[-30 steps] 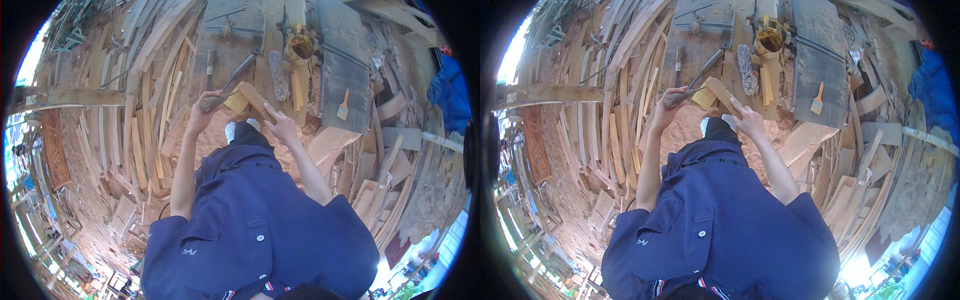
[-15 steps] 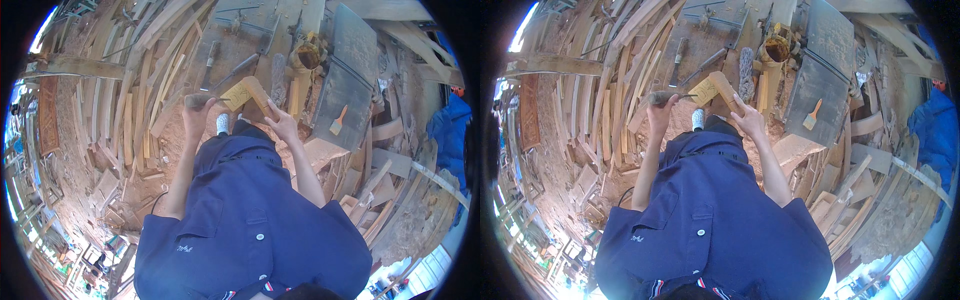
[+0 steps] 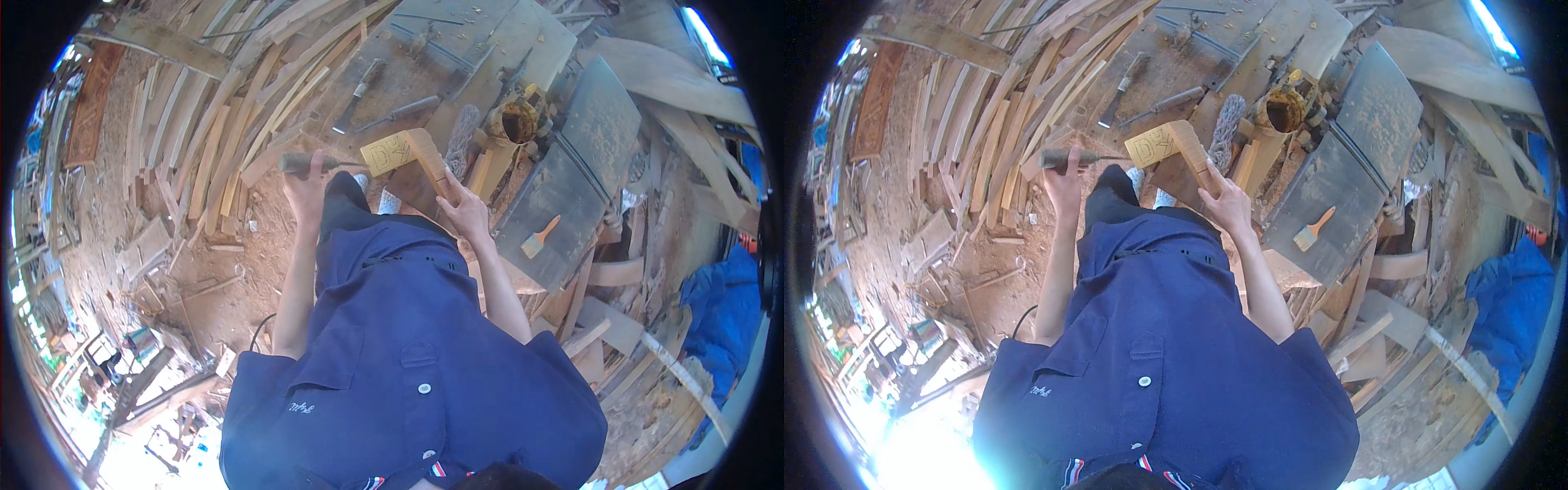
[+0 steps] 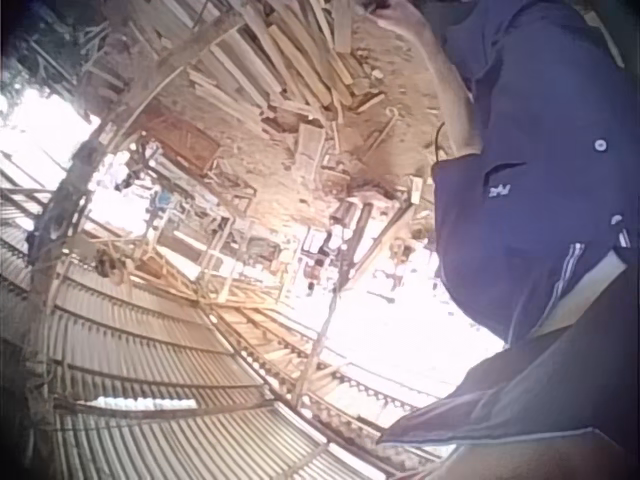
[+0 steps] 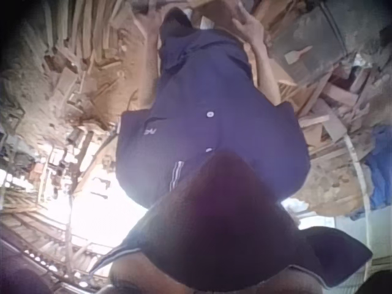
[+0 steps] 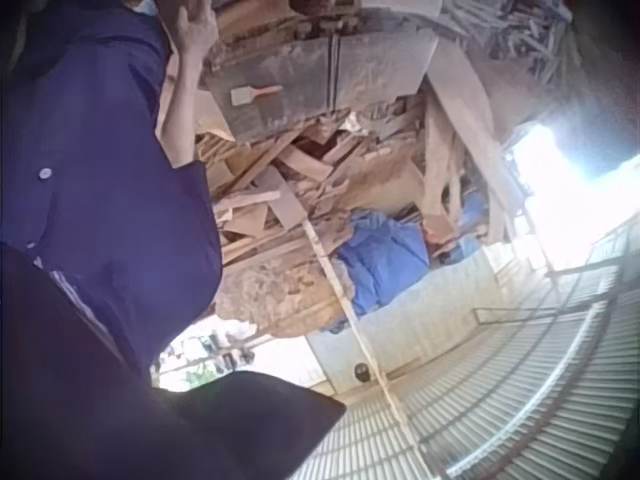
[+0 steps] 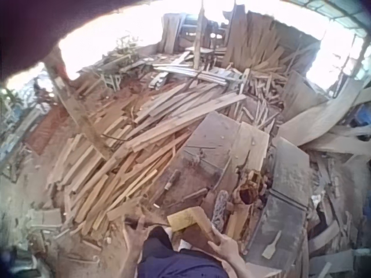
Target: Use a chisel to carve and shape a wooden block.
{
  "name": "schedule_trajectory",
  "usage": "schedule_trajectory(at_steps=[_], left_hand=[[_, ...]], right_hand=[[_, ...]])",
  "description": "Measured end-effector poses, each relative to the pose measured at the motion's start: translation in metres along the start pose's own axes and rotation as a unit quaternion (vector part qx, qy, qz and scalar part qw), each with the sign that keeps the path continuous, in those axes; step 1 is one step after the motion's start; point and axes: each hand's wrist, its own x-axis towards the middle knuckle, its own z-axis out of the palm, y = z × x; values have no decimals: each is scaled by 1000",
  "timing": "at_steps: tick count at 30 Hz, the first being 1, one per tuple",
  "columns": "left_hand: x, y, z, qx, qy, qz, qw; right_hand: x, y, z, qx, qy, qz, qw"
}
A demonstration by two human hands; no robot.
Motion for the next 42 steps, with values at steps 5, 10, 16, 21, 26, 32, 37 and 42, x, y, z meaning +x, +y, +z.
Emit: schedule_trajectory(at_steps=[5, 10, 16, 21, 26, 32, 37, 42], left_hand=[[-20, 0, 3, 33, -32, 14, 999], [-39, 9, 19, -36, -33, 64, 997], [-40, -4, 32, -41, -31, 47, 998], [-35, -9, 35, -42, -42, 58, 997], [-33, 3, 41, -47, -77, 74, 993], [-31, -3, 44, -65, -77, 64, 993], [-21, 0, 41, -34, -118, 127, 984], [-10, 4, 33, 7, -153, 104, 983]], right_hand=[[11, 14, 1, 14, 6, -18, 1000], [20, 12, -4, 17, 9, -41, 999], [26, 13, -6, -35, -24, -31, 999], [18, 21, -2, -11, 0, -25, 1000], [-3, 26, -8, 16, -8, 15, 1000], [-14, 25, -7, 23, -11, 20, 999], [-13, 17, -7, 25, -18, 20, 999], [-6, 12, -9, 59, -45, 49, 996]])
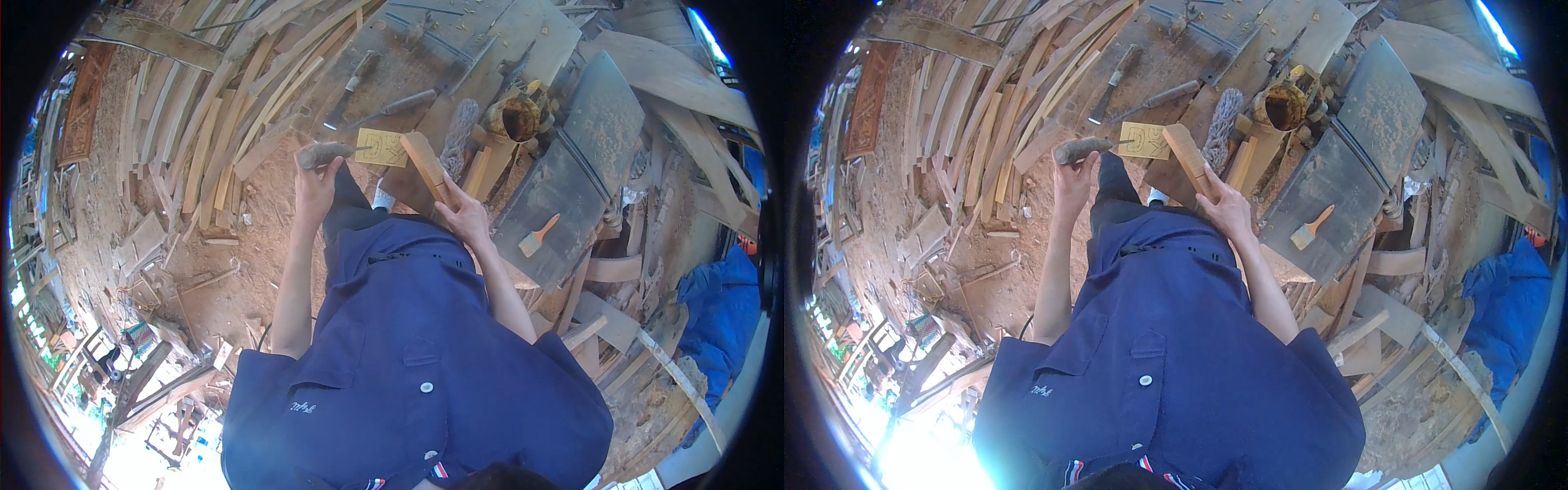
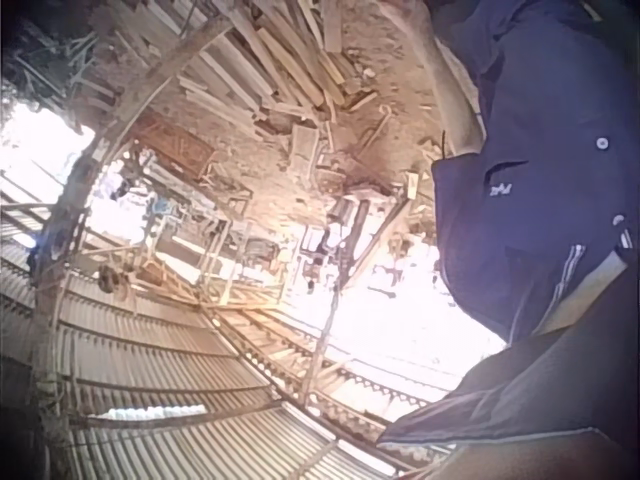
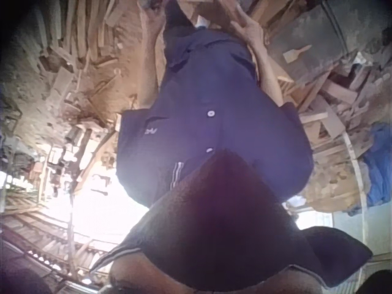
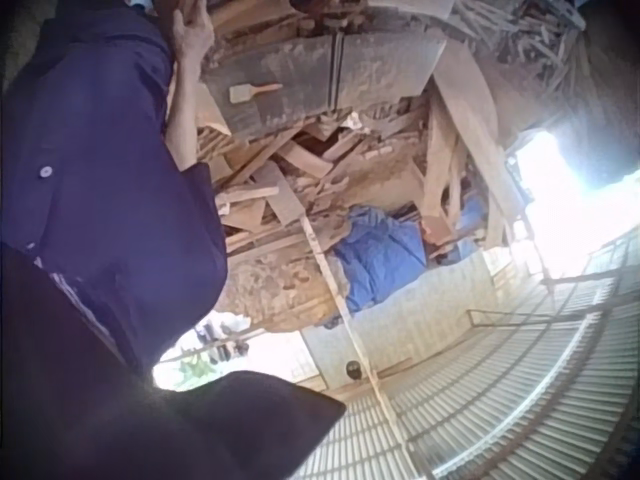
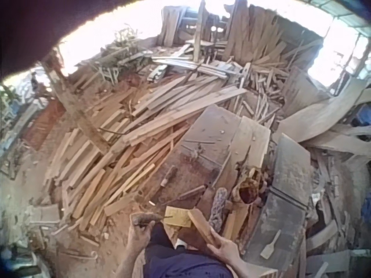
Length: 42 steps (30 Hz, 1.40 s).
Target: Use a chisel to carve and shape a wooden block.
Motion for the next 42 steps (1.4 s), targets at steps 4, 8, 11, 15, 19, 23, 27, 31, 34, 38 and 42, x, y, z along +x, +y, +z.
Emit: schedule_trajectory(at_steps=[4, 8, 11, 15, 19, 23, 27, 31, 34, 38, 42], left_hand=[[5, 5, -5, 30, -5, 6, 1000], [7, 14, -9, 22, -15, -14, 1000], [6, 10, -12, 29, -5, -18, 999], [7, 2, -15, 48, 2, -26, 999], [7, -9, -20, 23, 8, -42, 999], [6, -18, -24, 6, 8, -52, 999], [3, -6, -20, -28, 1, -47, 998], [1, 11, -16, -1, -22, -38, 999], [4, 13, -20, 10, -32, -30, 999], [14, -8, -31, -86, -24, -55, 994], [20, -24, -52, -167, -37, -118, 978]], right_hand=[[12, -2, 3, 14, -5, 1, 1000], [25, -1, 10, 6, 13, -42, 999], [32, -2, 13, 9, 13, -55, 998], [38, 0, 19, 18, 5, -51, 999], [39, 1, 21, 16, 10, -57, 998], [37, -3, 18, 45, 4, -56, 997], [36, -5, 15, 25, -2, -41, 999], [37, -2, 15, 21, 0, -46, 999], [37, -2, 14, 31, -7, -42, 999], [38, -2, 15, 14, 2, -43, 999], [38, -4, 13, 24, -1, -30, 999]])
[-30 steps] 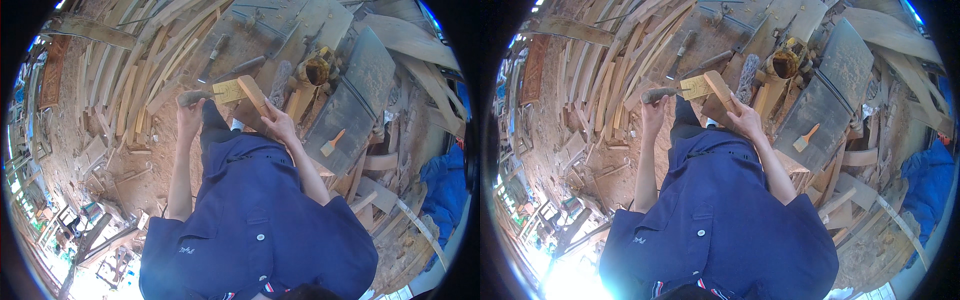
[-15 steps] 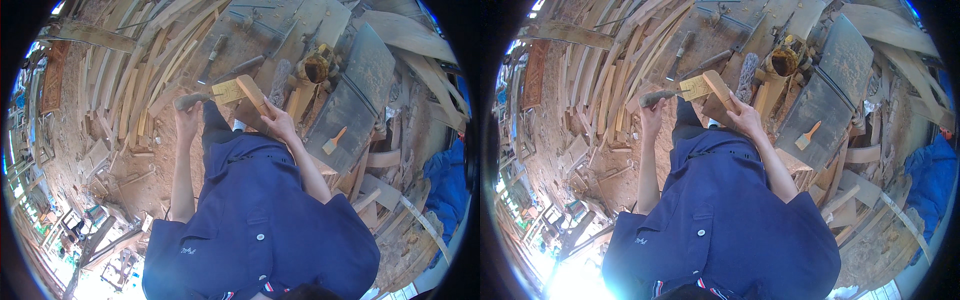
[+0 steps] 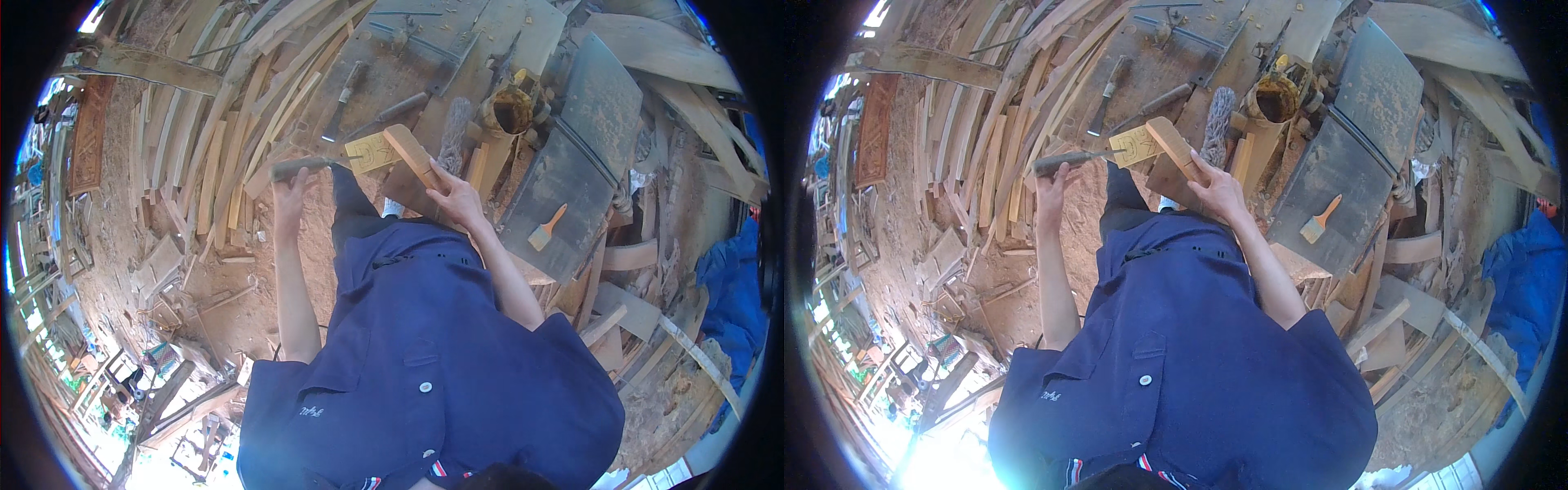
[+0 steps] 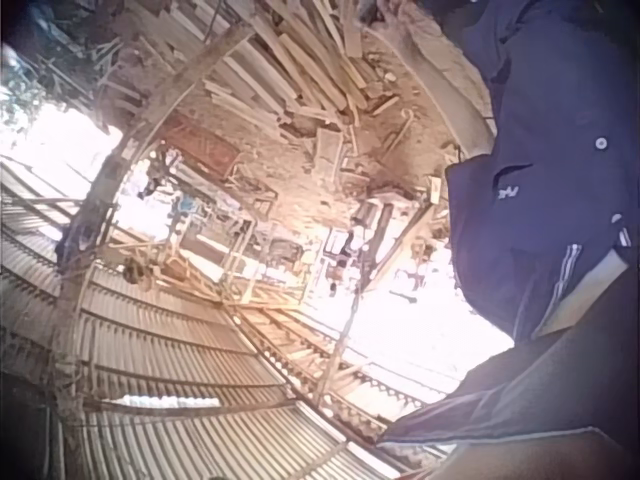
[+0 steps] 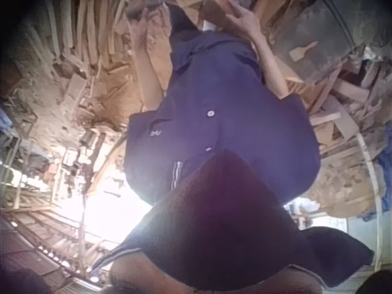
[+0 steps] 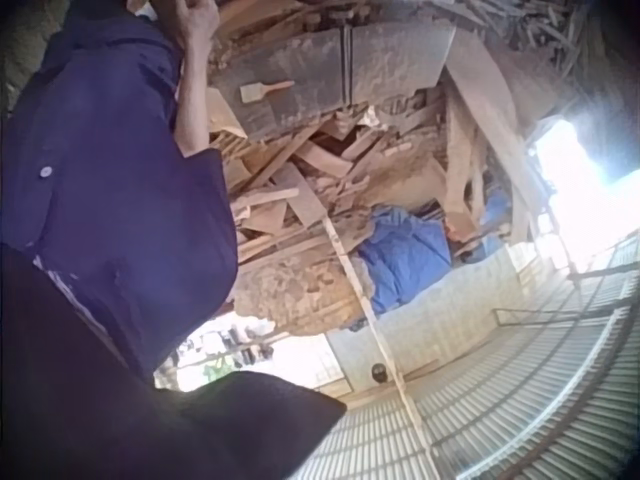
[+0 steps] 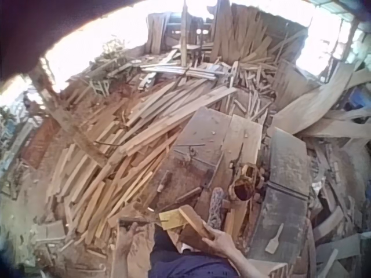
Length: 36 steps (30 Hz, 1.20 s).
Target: Use a chisel to carve and shape a wooden block.
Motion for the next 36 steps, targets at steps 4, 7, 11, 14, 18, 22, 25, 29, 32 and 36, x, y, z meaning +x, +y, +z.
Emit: schedule_trajectory(at_steps=[4, 7, 11, 14, 18, 22, 25, 29, 32, 36], left_hand=[[0, -7, -15, -35, -18, -7, 999], [2, 0, -15, -39, -33, -17, 999], [2, 9, -9, -13, -33, -9, 999], [7, 15, -2, 18, -37, -8, 999], [9, 13, 11, 81, -35, 35, 995], [5, 27, 48, 238, -21, 113, 965], [-5, -8, 48, 191, -15, 170, 967], [-11, -3, 62, 443, -20, 151, 883], [-11, 1, 67, 443, -33, 139, 885], [-12, -24, 62, 221, -3, 244, 944]], right_hand=[[0, 1, 1, 6, -4, 2, 1000], [1, 5, 2, 4, 0, 2, 1000], [1, 9, 3, 6, 14, -24, 1000], [1, 2, -4, -2, 6, -16, 1000], [-6, -45, -30, -28, 20, -57, 998], [-60, -155, -92, 30, 130, -218, 967], [-77, -191, -90, 88, 235, -436, 864], [-73, -172, -67, 5, 132, -410, 902], [-81, -174, -74, -51, 108, -340, 933], [-79, -175, -65, 63, 237, -523, 816]])
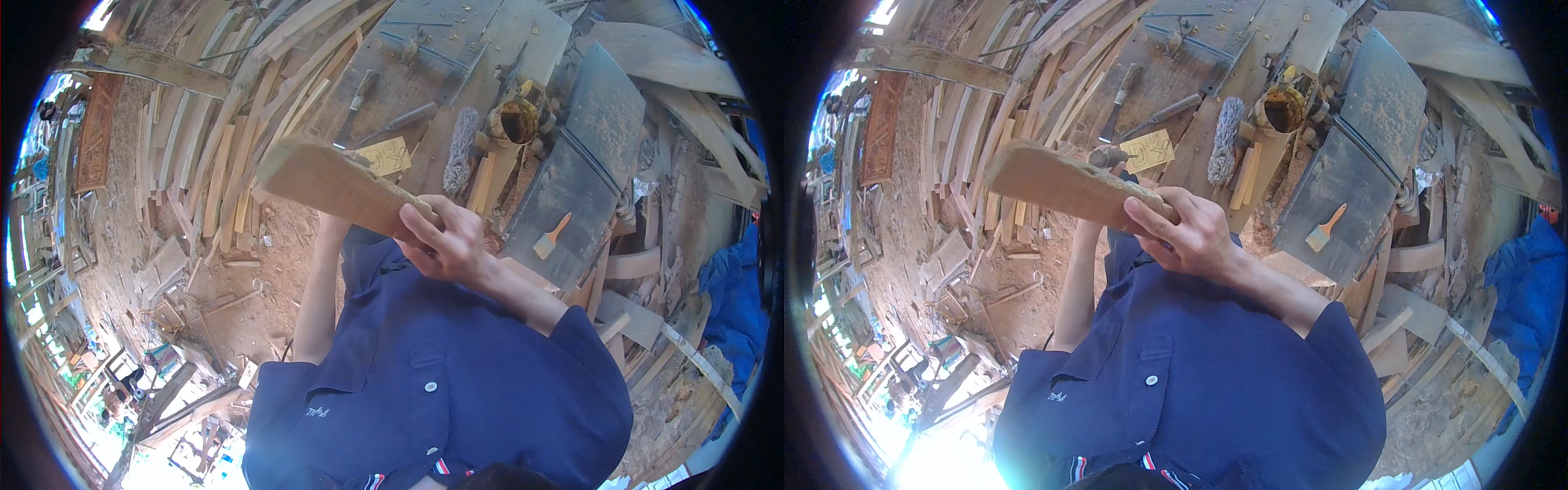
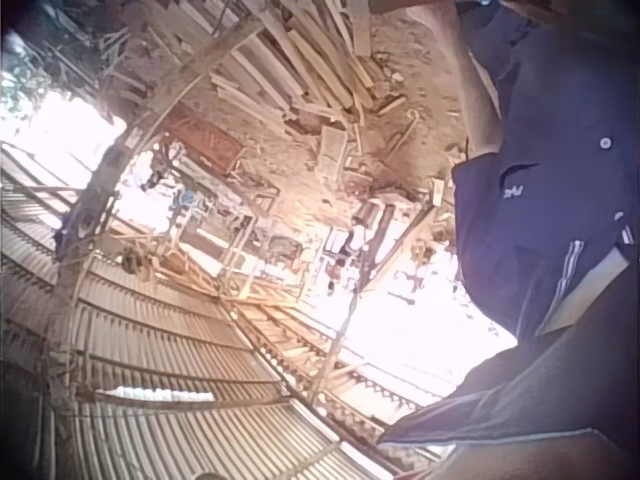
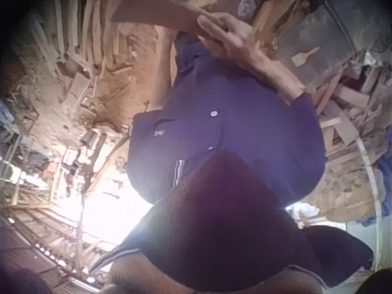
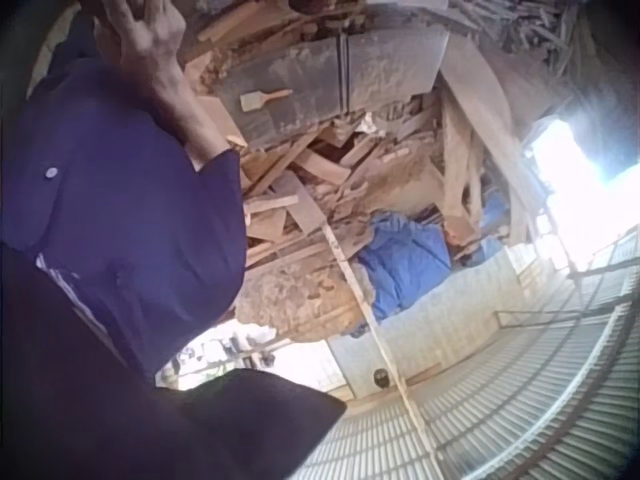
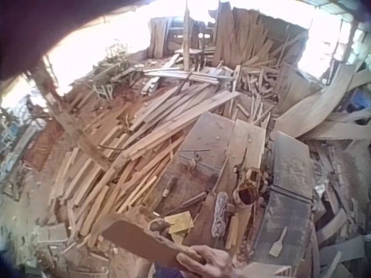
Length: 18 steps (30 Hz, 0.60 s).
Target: Use a chisel to carve and shape a wooden block.
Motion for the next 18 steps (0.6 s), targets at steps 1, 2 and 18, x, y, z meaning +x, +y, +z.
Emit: schedule_trajectory(at_steps=[1, 2, 18], left_hand=[[4, 7, 1, -2, -4, 1, 1000], [14, 27, 1, 90, -35, -18, 995], [0, -6, -51, -212, -14, -227, 950]], right_hand=[[-7, 8, 1, -3, 1, 3, 1000], [-13, 16, -2, -61, -133, 111, 983], [-145, 135, 24, -174, -318, 364, 858]])
